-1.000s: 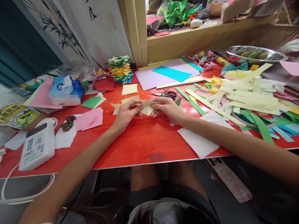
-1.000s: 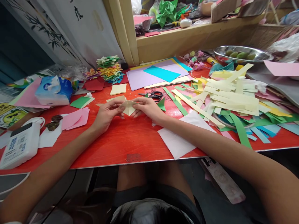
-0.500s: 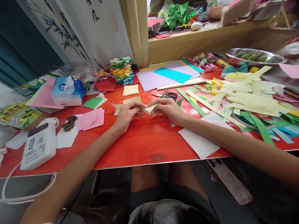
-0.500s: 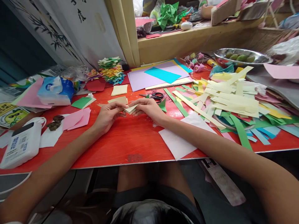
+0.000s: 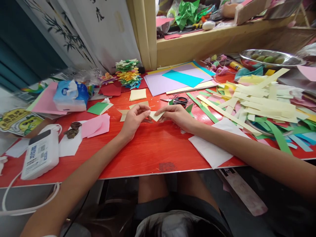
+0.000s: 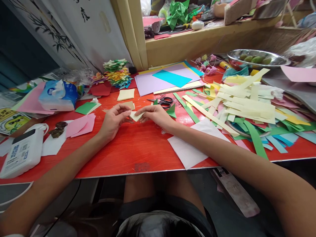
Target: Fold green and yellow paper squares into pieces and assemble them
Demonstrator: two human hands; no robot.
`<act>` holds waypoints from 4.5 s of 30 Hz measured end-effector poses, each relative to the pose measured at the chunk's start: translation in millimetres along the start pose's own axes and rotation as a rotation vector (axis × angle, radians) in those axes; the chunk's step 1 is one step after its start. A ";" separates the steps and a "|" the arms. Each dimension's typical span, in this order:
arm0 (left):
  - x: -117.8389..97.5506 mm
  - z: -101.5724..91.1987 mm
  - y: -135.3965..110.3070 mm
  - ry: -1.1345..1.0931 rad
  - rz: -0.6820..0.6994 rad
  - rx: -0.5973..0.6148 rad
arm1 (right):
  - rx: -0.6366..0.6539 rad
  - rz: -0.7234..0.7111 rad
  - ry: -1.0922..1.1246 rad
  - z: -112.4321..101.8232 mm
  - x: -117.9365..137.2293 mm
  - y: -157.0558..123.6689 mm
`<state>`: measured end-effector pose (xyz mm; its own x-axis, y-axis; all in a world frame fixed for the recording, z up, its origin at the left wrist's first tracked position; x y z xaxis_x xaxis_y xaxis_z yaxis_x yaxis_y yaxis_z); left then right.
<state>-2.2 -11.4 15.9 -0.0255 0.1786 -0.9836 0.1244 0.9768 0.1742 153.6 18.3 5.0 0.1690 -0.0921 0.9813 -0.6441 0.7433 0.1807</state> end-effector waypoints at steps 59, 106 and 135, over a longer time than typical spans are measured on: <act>1.5 -0.2 1.2 0.056 0.027 0.041 | -0.019 -0.027 0.114 2.4 3.5 0.3; -9.0 4.5 -7.9 0.592 0.249 0.105 | 0.058 -0.050 -0.320 6.7 2.5 -3.6; -8.3 2.2 -6.2 0.529 0.175 0.022 | 0.181 -0.048 -0.313 8.2 -3.1 -0.3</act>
<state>-0.6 -19.1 22.9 -0.4968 0.3780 -0.7812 0.1919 0.9257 0.3259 147.2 12.9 2.5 -0.0160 -0.3434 0.9391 -0.7673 0.6064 0.2087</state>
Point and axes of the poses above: each hand's wrist, its own y-axis towards the middle knuckle, its own z-axis out of the palm, x = y × z, the point moved 3 cm from there along y, towards the middle knuckle, and after that the axes turned 4 degrees about x, right-handed, at the moved point
